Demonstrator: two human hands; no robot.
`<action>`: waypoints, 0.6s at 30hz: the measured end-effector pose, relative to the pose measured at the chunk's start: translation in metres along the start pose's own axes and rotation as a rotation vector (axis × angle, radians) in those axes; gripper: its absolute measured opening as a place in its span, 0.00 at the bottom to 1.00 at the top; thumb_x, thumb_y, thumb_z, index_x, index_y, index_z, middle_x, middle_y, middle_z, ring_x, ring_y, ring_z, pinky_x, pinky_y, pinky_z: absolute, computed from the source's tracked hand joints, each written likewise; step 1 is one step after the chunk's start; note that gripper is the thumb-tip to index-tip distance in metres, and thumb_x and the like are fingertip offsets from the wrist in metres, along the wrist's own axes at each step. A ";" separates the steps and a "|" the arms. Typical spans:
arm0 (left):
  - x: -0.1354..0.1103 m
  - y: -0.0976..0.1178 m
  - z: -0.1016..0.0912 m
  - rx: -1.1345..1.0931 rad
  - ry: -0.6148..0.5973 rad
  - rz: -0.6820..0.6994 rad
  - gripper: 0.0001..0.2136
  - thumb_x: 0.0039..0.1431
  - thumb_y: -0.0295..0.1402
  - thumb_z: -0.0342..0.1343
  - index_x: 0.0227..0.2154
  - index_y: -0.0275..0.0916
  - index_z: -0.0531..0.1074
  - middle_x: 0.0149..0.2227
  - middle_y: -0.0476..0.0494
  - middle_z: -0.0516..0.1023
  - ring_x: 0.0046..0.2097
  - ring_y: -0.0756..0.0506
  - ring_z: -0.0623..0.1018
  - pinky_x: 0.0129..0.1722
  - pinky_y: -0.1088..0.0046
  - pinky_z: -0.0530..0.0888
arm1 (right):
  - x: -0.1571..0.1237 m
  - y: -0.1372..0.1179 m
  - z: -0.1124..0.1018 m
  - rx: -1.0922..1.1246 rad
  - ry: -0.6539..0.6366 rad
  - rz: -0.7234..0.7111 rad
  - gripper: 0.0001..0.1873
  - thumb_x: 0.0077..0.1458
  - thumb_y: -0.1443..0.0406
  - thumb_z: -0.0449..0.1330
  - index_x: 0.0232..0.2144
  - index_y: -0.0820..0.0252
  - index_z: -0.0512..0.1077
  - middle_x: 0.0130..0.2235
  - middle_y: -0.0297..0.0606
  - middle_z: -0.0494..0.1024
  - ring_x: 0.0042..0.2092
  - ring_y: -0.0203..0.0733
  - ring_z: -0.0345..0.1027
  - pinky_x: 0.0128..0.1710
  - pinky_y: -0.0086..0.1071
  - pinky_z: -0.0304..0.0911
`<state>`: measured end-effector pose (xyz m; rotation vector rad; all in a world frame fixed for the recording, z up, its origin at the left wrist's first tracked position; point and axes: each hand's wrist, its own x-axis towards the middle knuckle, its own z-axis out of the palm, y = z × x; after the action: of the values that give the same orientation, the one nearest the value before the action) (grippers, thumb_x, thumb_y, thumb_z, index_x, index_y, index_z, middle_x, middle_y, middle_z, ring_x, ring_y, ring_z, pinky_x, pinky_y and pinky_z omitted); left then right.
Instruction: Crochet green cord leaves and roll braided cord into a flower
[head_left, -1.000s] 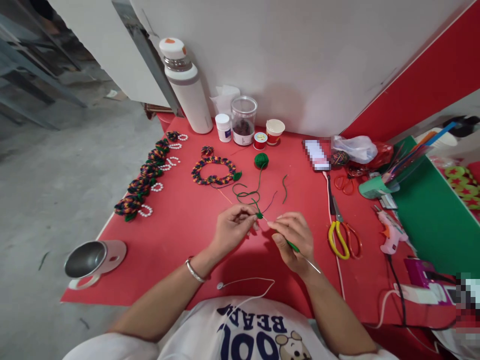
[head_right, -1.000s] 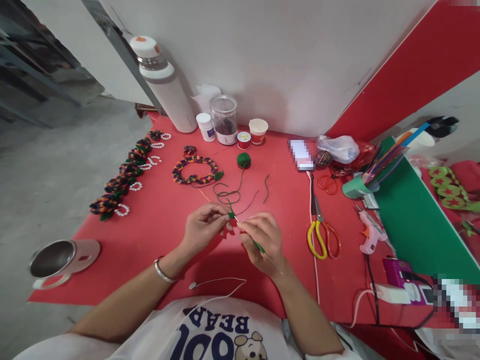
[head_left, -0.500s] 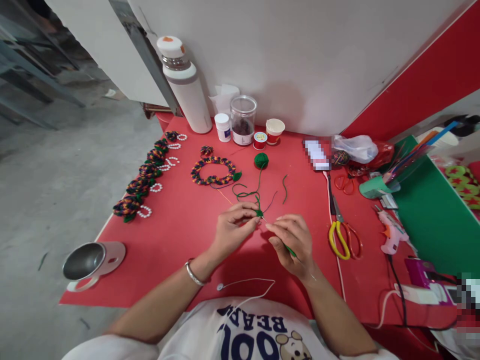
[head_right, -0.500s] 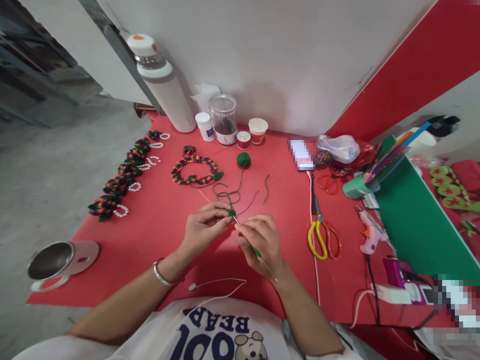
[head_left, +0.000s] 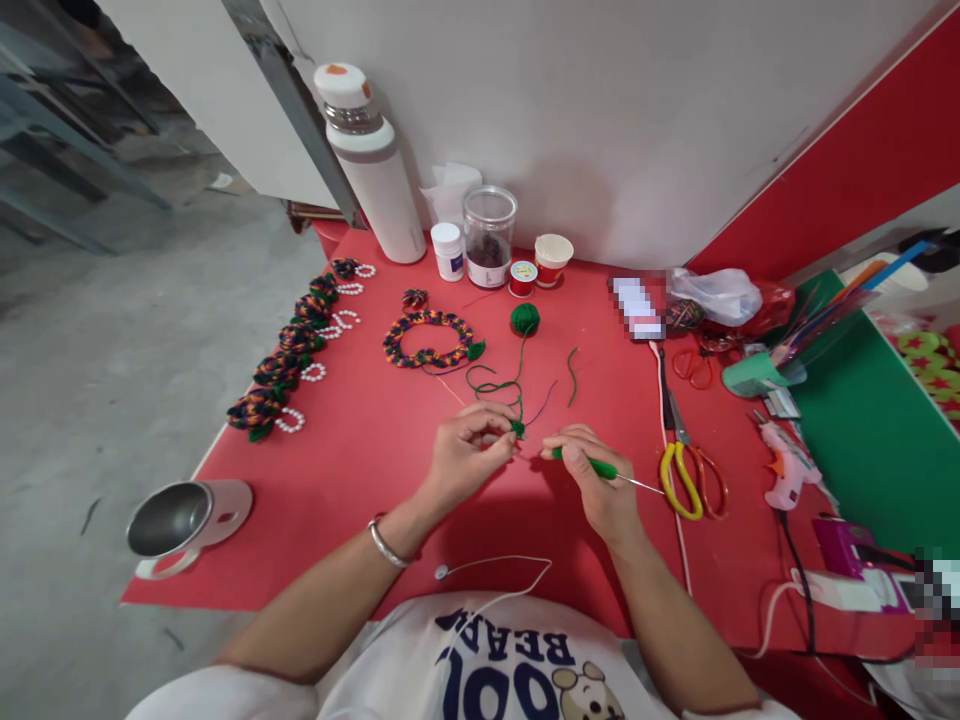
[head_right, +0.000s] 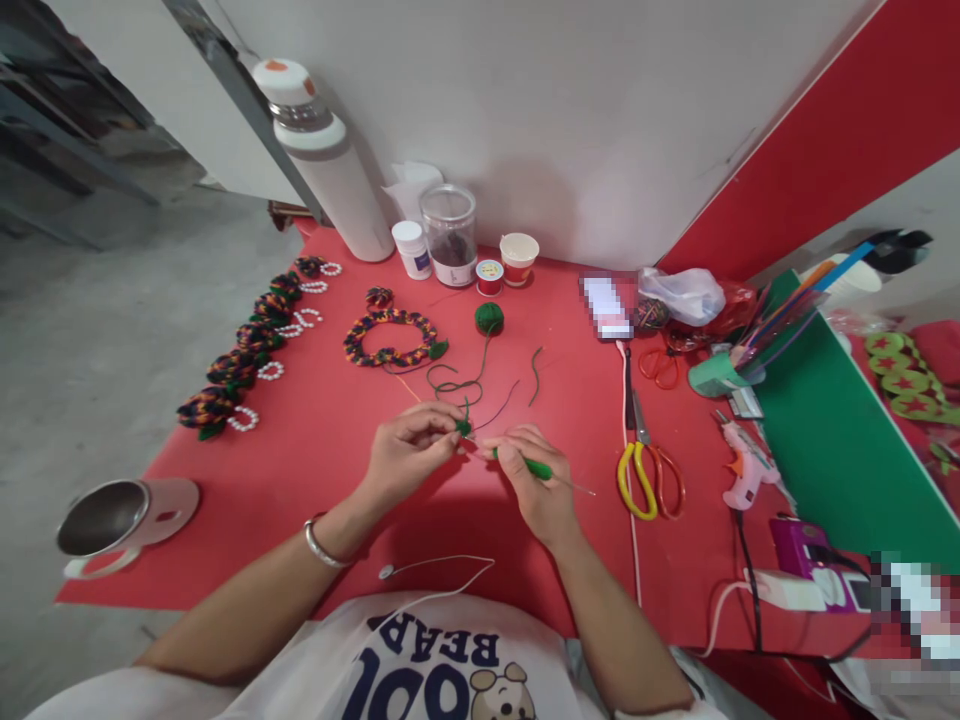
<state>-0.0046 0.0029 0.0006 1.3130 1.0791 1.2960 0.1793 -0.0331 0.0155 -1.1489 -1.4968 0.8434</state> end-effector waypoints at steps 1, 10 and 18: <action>0.000 0.000 0.000 -0.037 -0.025 -0.032 0.05 0.51 0.30 0.63 0.23 0.36 0.77 0.35 0.40 0.79 0.32 0.48 0.79 0.27 0.76 0.80 | 0.000 0.003 0.000 0.027 -0.002 0.011 0.13 0.67 0.62 0.56 0.36 0.54 0.81 0.33 0.38 0.82 0.40 0.45 0.73 0.44 0.43 0.69; -0.001 -0.002 0.001 -0.343 -0.155 -0.287 0.13 0.47 0.39 0.70 0.25 0.33 0.79 0.36 0.40 0.79 0.28 0.48 0.80 0.27 0.67 0.83 | 0.001 0.021 0.007 0.298 -0.004 0.050 0.18 0.64 0.52 0.57 0.36 0.56 0.82 0.29 0.40 0.80 0.38 0.49 0.74 0.40 0.45 0.72; 0.000 -0.002 0.000 -0.283 -0.098 -0.289 0.11 0.49 0.38 0.68 0.23 0.34 0.77 0.28 0.41 0.80 0.25 0.47 0.79 0.27 0.67 0.81 | 0.001 0.011 0.001 0.000 -0.007 -0.150 0.16 0.67 0.56 0.54 0.38 0.54 0.80 0.32 0.40 0.81 0.39 0.48 0.73 0.45 0.48 0.68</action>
<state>-0.0048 0.0028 -0.0013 0.9600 0.9384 1.1092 0.1807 -0.0286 0.0051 -1.0205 -1.5676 0.7463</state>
